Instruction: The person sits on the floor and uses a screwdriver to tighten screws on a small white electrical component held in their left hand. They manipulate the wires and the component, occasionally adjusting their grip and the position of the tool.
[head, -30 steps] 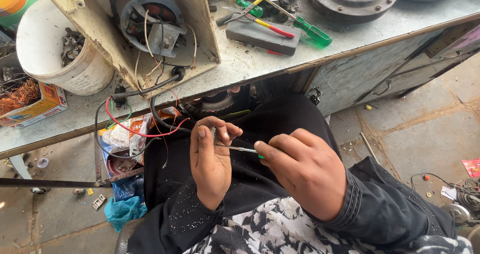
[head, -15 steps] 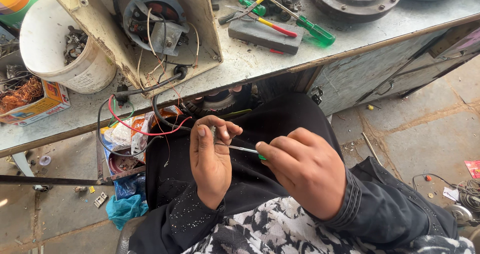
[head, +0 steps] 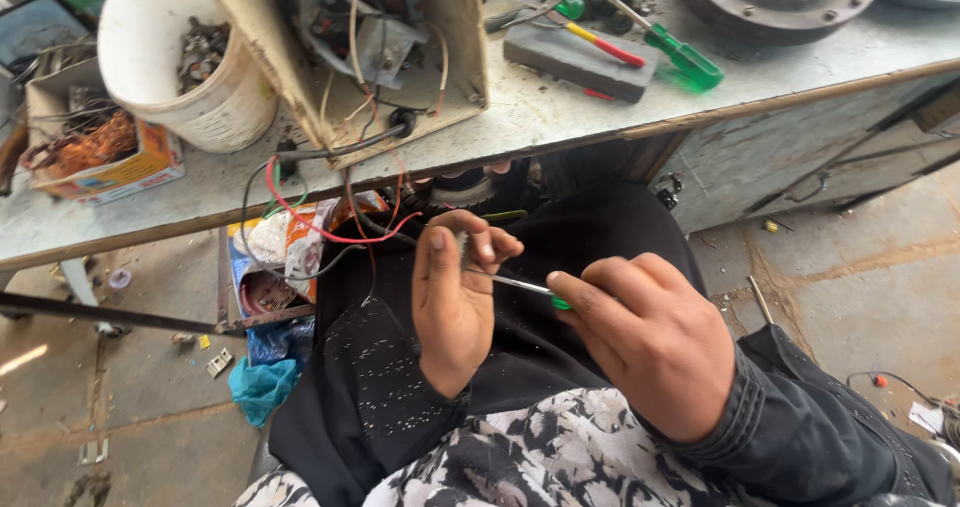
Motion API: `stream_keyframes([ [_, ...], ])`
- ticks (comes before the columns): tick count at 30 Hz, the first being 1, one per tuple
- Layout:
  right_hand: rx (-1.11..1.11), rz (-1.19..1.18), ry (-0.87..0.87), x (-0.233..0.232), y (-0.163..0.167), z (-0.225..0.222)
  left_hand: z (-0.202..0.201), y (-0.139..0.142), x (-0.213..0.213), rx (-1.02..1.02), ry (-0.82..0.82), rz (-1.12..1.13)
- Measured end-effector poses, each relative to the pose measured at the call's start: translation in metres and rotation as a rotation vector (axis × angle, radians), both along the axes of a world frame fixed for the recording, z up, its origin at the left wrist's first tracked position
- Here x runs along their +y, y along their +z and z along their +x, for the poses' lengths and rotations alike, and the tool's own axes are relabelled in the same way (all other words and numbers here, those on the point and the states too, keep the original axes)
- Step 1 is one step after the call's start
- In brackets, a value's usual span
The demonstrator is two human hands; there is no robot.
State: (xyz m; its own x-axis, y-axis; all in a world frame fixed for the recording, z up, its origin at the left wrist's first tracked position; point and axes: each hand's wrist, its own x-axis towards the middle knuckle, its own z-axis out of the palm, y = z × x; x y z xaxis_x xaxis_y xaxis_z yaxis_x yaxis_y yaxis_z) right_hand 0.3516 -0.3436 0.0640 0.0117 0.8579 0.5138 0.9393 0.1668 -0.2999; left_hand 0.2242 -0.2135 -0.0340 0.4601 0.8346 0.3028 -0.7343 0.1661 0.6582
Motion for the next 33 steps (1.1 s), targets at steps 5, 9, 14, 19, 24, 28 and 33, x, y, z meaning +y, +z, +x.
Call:
stream_keyframes([
  [5, 0.097, -0.165, -0.017, -0.0013, -0.0019, -0.005, -0.0028, -0.0001, 0.0029, 0.014, -0.005, 0.019],
  [9, 0.02, -0.115, -0.003, 0.0003, -0.0014, -0.0042, -0.0032, -0.0008, 0.0037, 0.015, 0.004, 0.036],
  [14, -0.025, -0.035, -0.023, -0.0026, 0.0014, -0.0055, -0.0023, -0.0009, 0.0035, 0.022, -0.023, 0.018],
  [19, 0.014, -0.074, 0.003, -0.0017, 0.0007, -0.0061, -0.0023, -0.0022, 0.0025, 0.015, -0.033, 0.027],
  [24, -0.123, -0.01, 0.02, -0.001, 0.001, -0.0042, -0.0025, -0.0026, 0.0043, 0.018, -0.034, 0.004],
  [28, -0.198, 0.078, 0.016, -0.0005, 0.0013, -0.0033, -0.0029, -0.0021, 0.0049, 0.003, -0.053, -0.046],
  [33, -0.173, 0.078, 0.003, 0.003, -0.0011, -0.0012, -0.003, -0.0037, 0.0093, -0.075, -0.113, -0.214],
])
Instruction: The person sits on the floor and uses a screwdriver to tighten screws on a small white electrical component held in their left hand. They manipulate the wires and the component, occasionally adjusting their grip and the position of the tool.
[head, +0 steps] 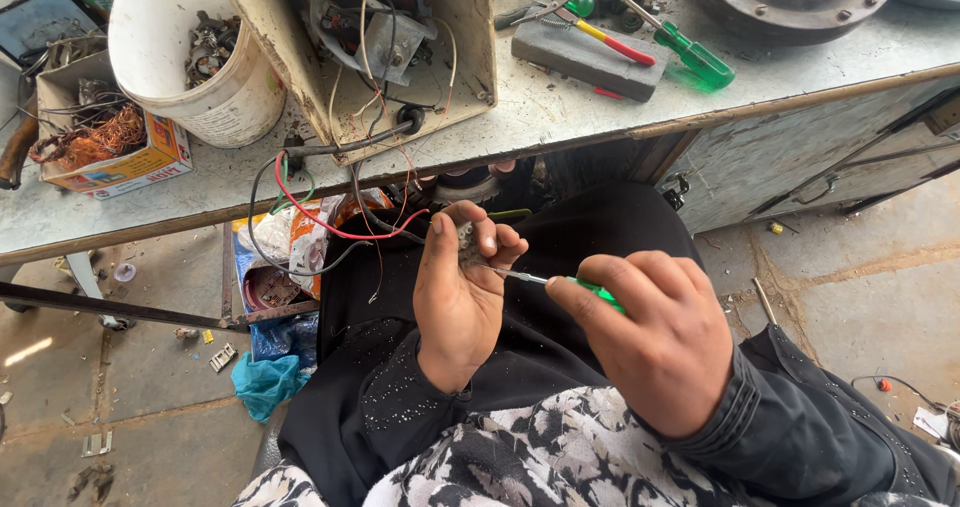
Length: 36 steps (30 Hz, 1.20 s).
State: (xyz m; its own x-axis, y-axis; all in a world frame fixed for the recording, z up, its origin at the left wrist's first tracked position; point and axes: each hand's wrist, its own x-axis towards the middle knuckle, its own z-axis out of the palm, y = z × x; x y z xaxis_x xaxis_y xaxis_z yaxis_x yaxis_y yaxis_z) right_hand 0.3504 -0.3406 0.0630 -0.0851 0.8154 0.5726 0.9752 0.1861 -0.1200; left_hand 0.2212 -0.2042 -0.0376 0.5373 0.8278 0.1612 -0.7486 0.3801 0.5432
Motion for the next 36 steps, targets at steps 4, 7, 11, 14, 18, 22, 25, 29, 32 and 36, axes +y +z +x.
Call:
stream_keyframes([
  [4, 0.136, -0.084, -0.003, 0.003, 0.001, 0.006, 0.0, 0.001, 0.006, -0.081, -0.095, -0.245],
  [7, 0.258, -0.093, 0.027, 0.006, 0.004, 0.012, 0.001, 0.006, 0.007, -0.18, -0.145, -0.281],
  [11, 0.266, 0.03, -0.049, 0.0, 0.02, 0.027, 0.001, 0.017, 0.015, -0.101, -0.129, -0.166],
  [14, 0.294, 0.075, -0.174, -0.01, 0.034, 0.039, 0.013, 0.024, 0.031, 0.068, -0.091, 0.106],
  [18, 0.34, 0.105, -0.284, -0.017, 0.043, 0.047, 0.067, 0.031, 0.076, 0.624, 0.265, 1.016],
  [22, 0.378, 0.125, -0.291, -0.024, 0.043, 0.055, 0.117, 0.032, 0.115, 1.009, 0.391, 1.58],
  [25, 0.341, 0.168, -0.288, -0.025, 0.042, 0.066, 0.12, 0.027, 0.122, 0.842, 0.514, 1.517],
  [29, 0.38, 0.136, -0.31, -0.019, 0.035, 0.08, 0.113, 0.027, 0.125, 0.904, 0.399, 1.351],
  [32, 0.356, 0.146, -0.263, -0.012, 0.031, 0.087, 0.113, 0.027, 0.125, 0.901, 0.592, 1.563],
  [36, 0.352, 0.114, -0.25, -0.003, 0.025, 0.092, 0.112, 0.025, 0.123, 1.021, 0.541, 1.53],
])
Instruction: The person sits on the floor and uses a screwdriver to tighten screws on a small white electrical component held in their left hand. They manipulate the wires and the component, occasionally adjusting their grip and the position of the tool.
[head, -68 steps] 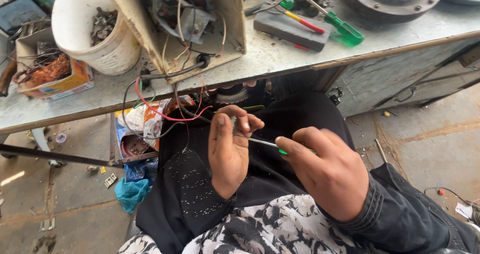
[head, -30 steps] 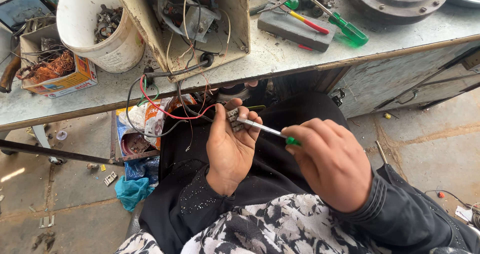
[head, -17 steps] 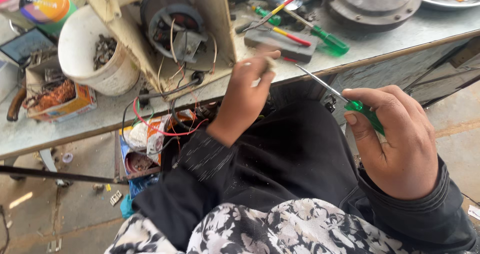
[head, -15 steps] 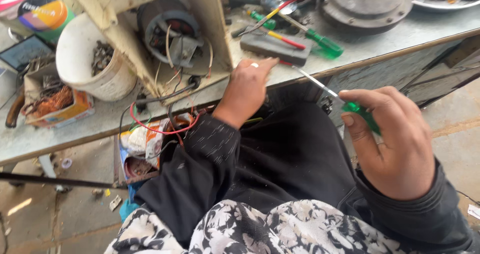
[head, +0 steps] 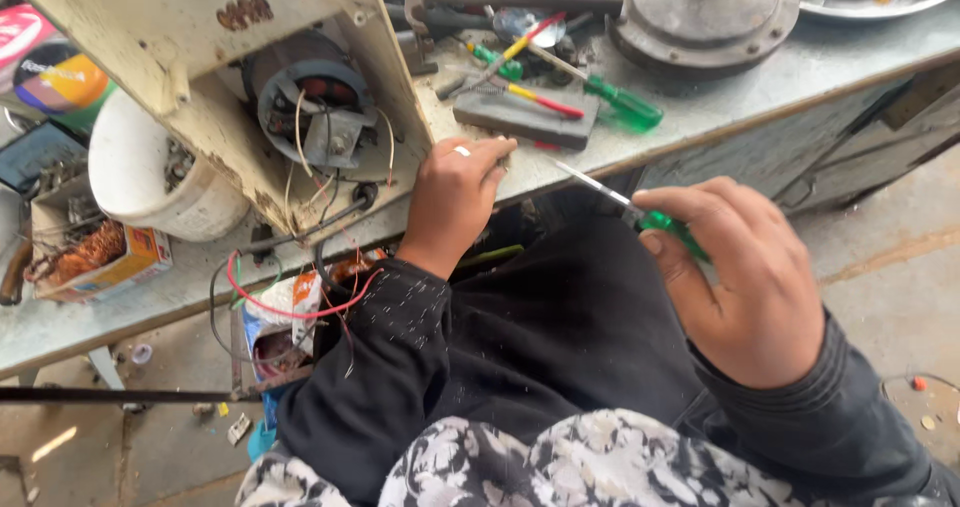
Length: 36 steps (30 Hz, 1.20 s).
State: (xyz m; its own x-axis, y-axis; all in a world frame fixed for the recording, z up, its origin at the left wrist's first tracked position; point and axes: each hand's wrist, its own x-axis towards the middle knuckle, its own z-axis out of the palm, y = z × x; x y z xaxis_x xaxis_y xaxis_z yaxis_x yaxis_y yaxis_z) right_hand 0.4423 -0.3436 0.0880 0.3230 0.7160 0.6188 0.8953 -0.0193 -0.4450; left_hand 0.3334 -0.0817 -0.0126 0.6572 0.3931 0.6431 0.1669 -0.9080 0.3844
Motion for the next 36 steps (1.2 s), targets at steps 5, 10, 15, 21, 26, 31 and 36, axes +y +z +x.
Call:
stream_keyframes([
  [5, 0.064, 0.001, 0.011, 0.016, -0.011, 0.006, -0.013, 0.004, -0.007, -0.448, -0.36, -0.897],
  [10, 0.214, -0.124, 0.126, 0.022, -0.022, -0.001, -0.053, -0.007, -0.042, -0.748, -0.777, -1.665],
  [15, 0.263, -0.271, 0.31, 0.033, -0.037, -0.027, -0.077, -0.022, -0.063, -0.973, -0.9, -1.855],
  [21, 0.238, -0.276, 0.396, 0.035, -0.043, -0.049, -0.098, -0.021, -0.075, -1.034, -0.71, -1.815],
  [26, 0.285, -0.262, 0.416, 0.034, -0.045, -0.059, -0.101, -0.016, -0.086, -1.01, -0.715, -1.742],
  [31, 0.282, -0.255, 0.406, 0.029, -0.043, -0.065, -0.106, -0.01, -0.096, -0.982, -0.713, -1.659],
  [36, 0.265, -0.265, 0.409, 0.024, -0.04, -0.067, -0.108, -0.008, -0.103, -0.977, -0.722, -1.596],
])
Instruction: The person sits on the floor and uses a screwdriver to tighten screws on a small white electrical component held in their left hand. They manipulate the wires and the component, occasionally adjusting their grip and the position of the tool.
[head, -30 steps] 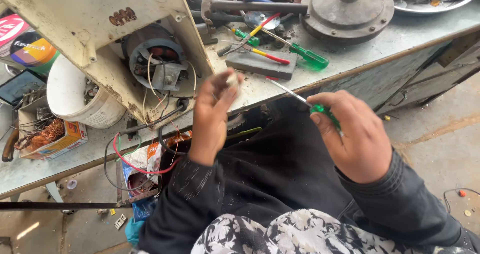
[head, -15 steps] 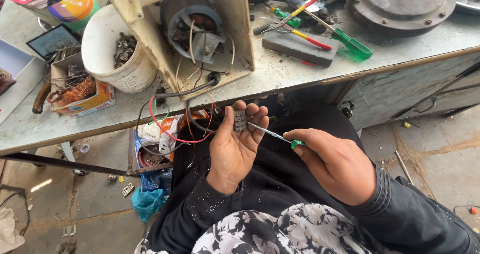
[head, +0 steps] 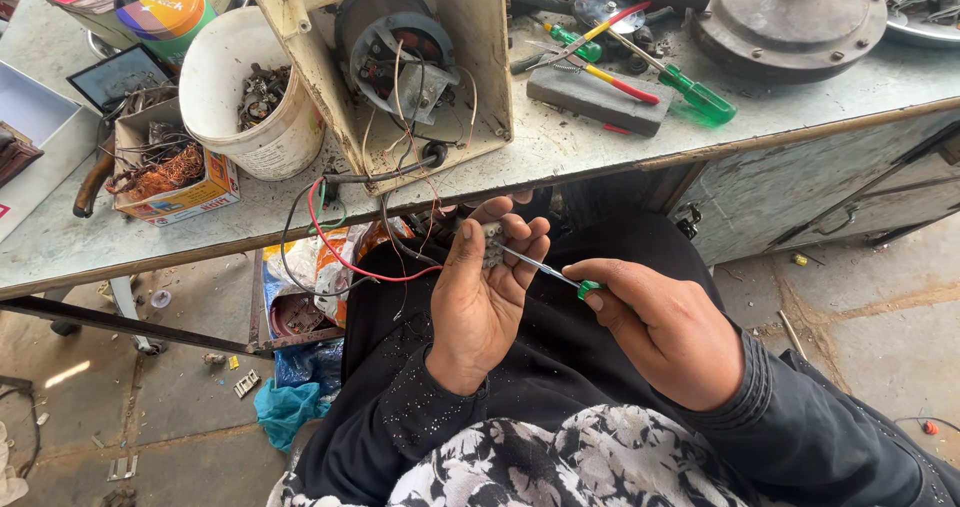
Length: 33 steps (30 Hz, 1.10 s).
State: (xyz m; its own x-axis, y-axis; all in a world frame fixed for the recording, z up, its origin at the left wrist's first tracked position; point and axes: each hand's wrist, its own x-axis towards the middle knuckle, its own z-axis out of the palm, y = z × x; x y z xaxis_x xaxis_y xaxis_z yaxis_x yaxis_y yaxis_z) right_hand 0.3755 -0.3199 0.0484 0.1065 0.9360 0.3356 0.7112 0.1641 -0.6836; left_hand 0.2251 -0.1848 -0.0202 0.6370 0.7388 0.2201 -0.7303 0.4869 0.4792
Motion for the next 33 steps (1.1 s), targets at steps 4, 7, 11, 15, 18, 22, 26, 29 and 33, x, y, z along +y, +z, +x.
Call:
stream_keyframes([
  [4, 0.018, -0.034, 0.007, -0.0027, 0.002, 0.0, -0.0016, 0.0018, -0.0022, -0.003, 0.012, 0.042],
  [7, 0.05, -0.024, 0.035, -0.0028, 0.003, 0.0003, -0.0033, 0.0032, -0.0037, 0.025, 0.016, 0.055],
  [11, 0.062, -0.056, 0.015, -0.0033, 0.0045, 0.0008, -0.0036, 0.0039, -0.0046, 0.019, 0.015, 0.06],
  [15, 0.051, -0.039, 0.024, -0.0031, 0.0051, -0.001, -0.0034, 0.0035, -0.0044, 0.009, 0.013, 0.056],
  [18, 0.008, -0.03, 0.078, -0.0034, 0.0057, -0.0015, -0.0029, 0.0029, -0.0042, 0.0, 0.009, 0.068],
  [22, 0.041, -0.035, 0.07, -0.0054, 0.0068, -0.0013, -0.0035, 0.0027, -0.0034, 0.002, 0.013, 0.061],
  [26, 0.059, -0.049, 0.022, -0.0058, 0.0082, -0.0002, -0.0044, 0.0032, -0.0032, 0.022, 0.026, 0.071],
  [29, 0.068, -0.064, 0.01, -0.0049, 0.0082, 0.0002, -0.004, 0.0033, -0.0036, 0.028, 0.027, 0.086],
  [33, 0.081, -0.069, 0.018, -0.0038, 0.0064, 0.0016, -0.0041, 0.003, -0.0039, 0.03, 0.024, 0.099],
])
